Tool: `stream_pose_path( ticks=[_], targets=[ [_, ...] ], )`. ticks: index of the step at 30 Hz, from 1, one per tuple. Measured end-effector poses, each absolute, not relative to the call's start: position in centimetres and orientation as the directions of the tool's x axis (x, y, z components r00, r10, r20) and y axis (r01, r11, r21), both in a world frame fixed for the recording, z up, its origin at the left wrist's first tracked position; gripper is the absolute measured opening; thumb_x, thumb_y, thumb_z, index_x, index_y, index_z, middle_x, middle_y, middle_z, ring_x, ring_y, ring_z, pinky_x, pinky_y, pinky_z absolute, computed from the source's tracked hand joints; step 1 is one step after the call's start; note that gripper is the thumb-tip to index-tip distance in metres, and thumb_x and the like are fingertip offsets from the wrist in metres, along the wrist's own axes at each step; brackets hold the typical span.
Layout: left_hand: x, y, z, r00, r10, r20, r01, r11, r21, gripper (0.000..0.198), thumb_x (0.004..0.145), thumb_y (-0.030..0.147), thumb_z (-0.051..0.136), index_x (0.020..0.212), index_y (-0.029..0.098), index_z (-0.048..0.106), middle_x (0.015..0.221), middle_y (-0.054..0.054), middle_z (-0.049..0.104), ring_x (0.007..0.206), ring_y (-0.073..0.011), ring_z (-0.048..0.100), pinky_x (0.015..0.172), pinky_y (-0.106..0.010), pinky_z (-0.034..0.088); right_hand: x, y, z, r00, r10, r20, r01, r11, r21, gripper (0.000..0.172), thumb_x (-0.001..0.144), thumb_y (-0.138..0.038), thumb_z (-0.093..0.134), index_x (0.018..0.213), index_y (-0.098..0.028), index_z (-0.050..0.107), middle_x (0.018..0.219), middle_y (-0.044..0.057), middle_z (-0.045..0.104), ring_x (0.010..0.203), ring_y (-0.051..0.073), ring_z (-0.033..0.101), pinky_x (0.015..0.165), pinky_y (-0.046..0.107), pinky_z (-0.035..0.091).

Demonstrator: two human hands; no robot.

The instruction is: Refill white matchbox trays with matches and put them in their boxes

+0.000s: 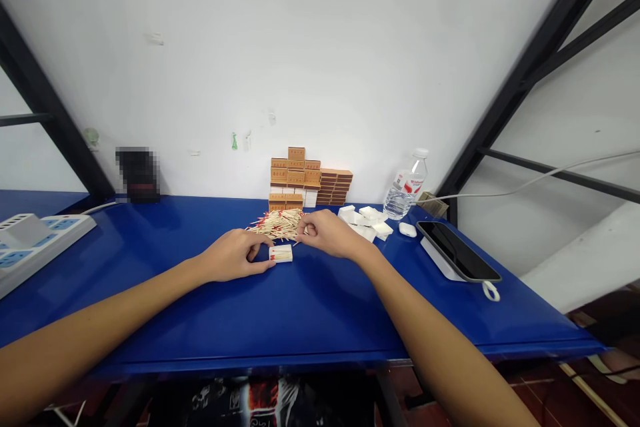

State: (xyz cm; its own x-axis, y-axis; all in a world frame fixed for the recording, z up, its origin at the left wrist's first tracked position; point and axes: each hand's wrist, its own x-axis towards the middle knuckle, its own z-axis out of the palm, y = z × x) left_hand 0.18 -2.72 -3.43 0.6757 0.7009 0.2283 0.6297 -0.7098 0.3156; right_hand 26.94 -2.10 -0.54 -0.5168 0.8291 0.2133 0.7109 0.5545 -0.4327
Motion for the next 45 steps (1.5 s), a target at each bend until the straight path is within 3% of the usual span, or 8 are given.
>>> stream_pose_path(
  ticks=[20,35,45],
  targets=[
    [0.2,-2.8,-3.5,0.694,0.681,0.234,0.603,-0.728,0.326,0.031,0.088,0.046,0.069,0.106,0.022,0.074,0.066,0.004,0.065,0.06,-0.0143,0.059,0.059,-0.026,0.036,24.4,-3.6,-1.4,-0.626,0.769,0.133,0.662,0.614,-0.431,0.007,0.086,-0.016,0.067,0.084,-0.017,0.074,0.062,-0.004,0.054,0.058,0.011,0.044,0.058,0.025,0.03],
    [0.2,-2.8,-3.5,0.697,0.678,0.235,0.602,-0.731,0.321,0.03,0.089,0.046,0.068,0.105,0.021,0.073,0.065,0.004,0.064,0.06,-0.0141,0.059,0.06,-0.026,0.036,24.4,-3.6,-1.5,-0.629,0.769,0.112,0.669,0.609,-0.426,0.014,0.091,-0.021,0.064,0.08,-0.017,0.07,0.061,-0.004,0.053,0.057,0.011,0.042,0.057,0.025,0.028],
    [0.2,-2.8,-3.5,0.7,0.672,0.242,0.598,-0.736,0.316,0.03,0.089,0.047,0.067,0.103,0.021,0.072,0.066,0.003,0.065,0.06,-0.0149,0.059,0.059,-0.027,0.037,23.7,-3.8,-1.9,-0.575,0.805,0.146,0.644,0.555,-0.526,0.017,0.092,-0.027,0.062,0.081,-0.017,0.07,0.06,-0.004,0.051,0.057,0.011,0.043,0.058,0.025,0.031]
  ],
)
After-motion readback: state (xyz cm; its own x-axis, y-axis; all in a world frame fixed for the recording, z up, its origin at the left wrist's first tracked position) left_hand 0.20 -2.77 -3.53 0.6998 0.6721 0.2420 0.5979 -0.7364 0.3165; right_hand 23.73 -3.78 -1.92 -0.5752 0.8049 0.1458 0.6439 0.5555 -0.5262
